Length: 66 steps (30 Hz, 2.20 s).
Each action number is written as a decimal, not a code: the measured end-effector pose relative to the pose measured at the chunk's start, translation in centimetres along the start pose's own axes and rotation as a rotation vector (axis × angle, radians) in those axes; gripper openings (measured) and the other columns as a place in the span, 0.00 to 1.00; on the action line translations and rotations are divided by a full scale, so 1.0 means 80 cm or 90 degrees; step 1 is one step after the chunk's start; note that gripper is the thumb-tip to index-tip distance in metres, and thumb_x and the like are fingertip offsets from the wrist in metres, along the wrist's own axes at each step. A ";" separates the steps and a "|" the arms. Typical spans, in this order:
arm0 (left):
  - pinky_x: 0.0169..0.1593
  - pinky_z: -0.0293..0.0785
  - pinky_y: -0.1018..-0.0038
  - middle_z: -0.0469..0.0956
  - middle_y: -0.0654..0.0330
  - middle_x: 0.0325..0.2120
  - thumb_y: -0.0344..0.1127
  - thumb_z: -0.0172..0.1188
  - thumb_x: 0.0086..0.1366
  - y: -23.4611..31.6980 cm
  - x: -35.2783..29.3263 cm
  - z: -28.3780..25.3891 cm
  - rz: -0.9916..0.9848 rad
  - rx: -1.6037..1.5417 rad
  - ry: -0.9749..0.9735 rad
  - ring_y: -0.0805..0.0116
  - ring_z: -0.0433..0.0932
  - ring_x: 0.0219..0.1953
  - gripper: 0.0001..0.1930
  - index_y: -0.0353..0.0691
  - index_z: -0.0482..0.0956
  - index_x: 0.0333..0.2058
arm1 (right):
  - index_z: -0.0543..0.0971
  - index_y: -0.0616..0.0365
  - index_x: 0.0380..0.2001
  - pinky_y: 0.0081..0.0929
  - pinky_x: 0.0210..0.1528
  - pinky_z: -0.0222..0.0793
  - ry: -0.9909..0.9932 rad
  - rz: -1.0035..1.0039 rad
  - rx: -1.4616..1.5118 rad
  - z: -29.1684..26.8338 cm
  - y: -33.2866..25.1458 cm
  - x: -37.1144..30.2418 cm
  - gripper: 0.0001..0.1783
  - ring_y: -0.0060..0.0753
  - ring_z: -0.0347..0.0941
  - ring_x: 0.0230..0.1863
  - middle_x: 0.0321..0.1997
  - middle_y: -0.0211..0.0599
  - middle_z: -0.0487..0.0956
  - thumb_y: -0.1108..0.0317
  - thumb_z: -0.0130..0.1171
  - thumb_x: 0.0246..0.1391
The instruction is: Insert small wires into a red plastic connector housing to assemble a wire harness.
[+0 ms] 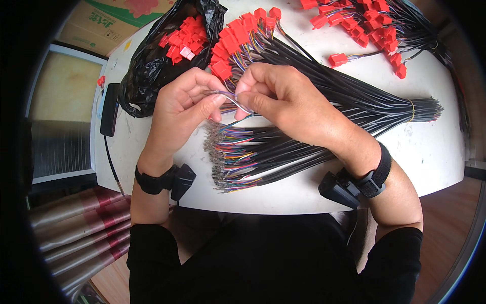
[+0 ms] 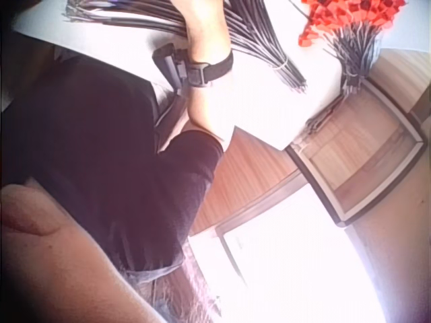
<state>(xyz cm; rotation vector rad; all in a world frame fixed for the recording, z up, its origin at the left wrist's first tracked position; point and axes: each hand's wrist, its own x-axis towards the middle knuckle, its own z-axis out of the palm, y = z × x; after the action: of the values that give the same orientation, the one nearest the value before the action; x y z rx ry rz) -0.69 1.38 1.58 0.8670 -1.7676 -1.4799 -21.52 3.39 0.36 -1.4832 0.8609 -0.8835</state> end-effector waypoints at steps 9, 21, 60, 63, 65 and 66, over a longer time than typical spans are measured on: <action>0.36 0.72 0.84 0.75 0.63 0.30 0.17 0.54 0.57 -0.006 0.001 0.002 0.059 0.030 0.035 0.82 0.74 0.31 0.08 0.32 0.72 0.36 | 0.72 0.65 0.35 0.14 0.38 0.64 -0.042 0.048 0.073 -0.003 -0.008 0.000 0.06 0.14 0.71 0.33 0.29 0.29 0.76 0.72 0.52 0.58; 0.30 0.67 0.87 0.72 0.65 0.25 0.23 0.58 0.59 -0.003 0.002 -0.006 0.070 0.092 0.124 0.85 0.70 0.27 0.06 0.35 0.72 0.35 | 0.75 0.64 0.31 0.16 0.33 0.65 0.034 0.003 0.008 0.006 -0.002 0.000 0.07 0.14 0.71 0.30 0.26 0.28 0.76 0.71 0.54 0.57; 0.33 0.67 0.84 0.74 0.68 0.26 0.28 0.59 0.60 -0.009 0.009 -0.052 0.051 0.209 0.090 0.83 0.71 0.28 0.05 0.35 0.75 0.34 | 0.71 0.61 0.29 0.10 0.27 0.54 0.130 -0.024 0.044 0.018 0.017 -0.003 0.03 0.07 0.58 0.26 0.26 0.18 0.68 0.77 0.55 0.56; 0.32 0.69 0.84 0.75 0.65 0.26 0.30 0.61 0.59 -0.031 0.023 -0.087 0.060 0.130 0.287 0.81 0.72 0.28 0.07 0.34 0.75 0.34 | 0.71 0.61 0.28 0.11 0.26 0.53 0.131 -0.038 0.062 0.020 0.017 -0.001 0.04 0.07 0.57 0.26 0.25 0.17 0.68 0.76 0.55 0.56; 0.35 0.71 0.80 0.76 0.60 0.32 0.32 0.61 0.59 -0.039 0.029 -0.101 0.038 0.191 0.348 0.77 0.74 0.30 0.11 0.33 0.74 0.37 | 0.71 0.61 0.28 0.11 0.26 0.53 0.132 -0.033 0.068 0.019 0.017 -0.002 0.04 0.07 0.57 0.25 0.25 0.17 0.68 0.76 0.55 0.55; 0.35 0.71 0.80 0.76 0.60 0.32 0.32 0.61 0.59 -0.050 0.036 -0.105 0.039 0.188 0.345 0.77 0.74 0.30 0.11 0.33 0.74 0.37 | 0.71 0.61 0.28 0.11 0.26 0.53 0.131 -0.024 0.071 0.019 0.019 -0.001 0.04 0.06 0.57 0.25 0.24 0.17 0.68 0.75 0.55 0.55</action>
<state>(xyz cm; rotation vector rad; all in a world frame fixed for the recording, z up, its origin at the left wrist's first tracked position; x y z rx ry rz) 4.93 -6.16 -1.01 1.2165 -1.5906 -0.8408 -20.29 4.01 -1.28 -1.3307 0.9200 -1.1100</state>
